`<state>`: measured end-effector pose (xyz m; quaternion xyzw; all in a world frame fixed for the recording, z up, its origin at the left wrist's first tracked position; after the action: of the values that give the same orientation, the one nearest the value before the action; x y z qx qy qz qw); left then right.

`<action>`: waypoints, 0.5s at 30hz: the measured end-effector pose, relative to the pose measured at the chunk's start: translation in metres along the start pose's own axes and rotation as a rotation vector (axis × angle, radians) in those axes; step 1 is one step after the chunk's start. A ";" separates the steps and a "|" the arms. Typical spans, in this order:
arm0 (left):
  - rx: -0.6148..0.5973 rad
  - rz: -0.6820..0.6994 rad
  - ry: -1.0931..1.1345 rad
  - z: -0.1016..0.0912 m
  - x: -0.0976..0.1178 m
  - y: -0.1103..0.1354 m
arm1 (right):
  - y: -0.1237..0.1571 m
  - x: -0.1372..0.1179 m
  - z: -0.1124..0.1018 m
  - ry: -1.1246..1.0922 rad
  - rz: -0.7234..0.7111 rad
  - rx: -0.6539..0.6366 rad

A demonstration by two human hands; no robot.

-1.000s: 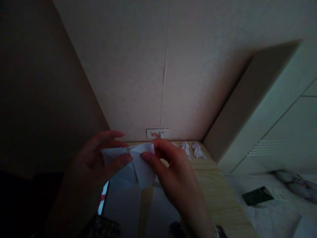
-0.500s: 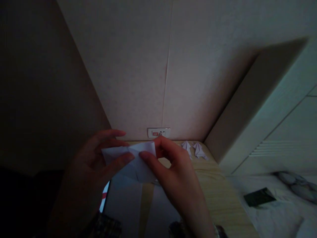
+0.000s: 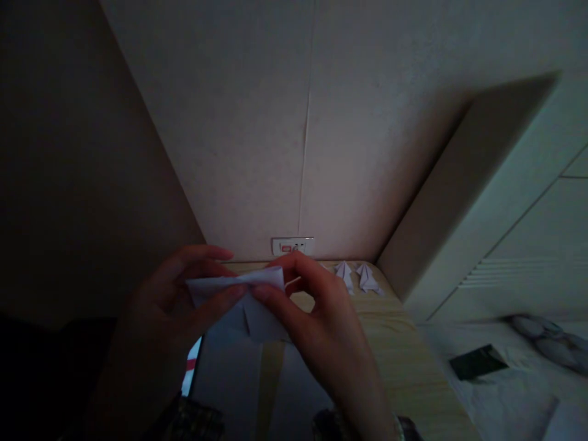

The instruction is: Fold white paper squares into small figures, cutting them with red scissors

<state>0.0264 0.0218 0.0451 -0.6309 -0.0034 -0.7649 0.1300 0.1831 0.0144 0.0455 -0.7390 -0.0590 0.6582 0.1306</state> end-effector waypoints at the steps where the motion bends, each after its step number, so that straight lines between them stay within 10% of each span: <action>1: -0.010 0.000 0.000 0.001 0.000 0.000 | 0.000 -0.001 -0.001 -0.013 -0.011 0.021; 9: -0.026 0.012 -0.048 -0.002 0.001 -0.001 | 0.005 -0.007 -0.007 -0.011 -0.068 0.198; 15: 0.035 0.072 -0.070 -0.011 0.009 -0.005 | -0.003 -0.004 -0.002 -0.020 -0.046 0.024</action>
<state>0.0132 0.0226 0.0524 -0.6548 0.0017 -0.7368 0.1683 0.1850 0.0156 0.0506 -0.7292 -0.0692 0.6632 0.1540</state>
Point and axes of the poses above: each hand's wrist, its own y-axis away from the middle knuckle, its own z-axis out of the palm, x = y × z, the point moved 6 cm from there along -y, towards the middle knuckle, and after that the axes turned 5 degrees about x, right-handed, at the moved point
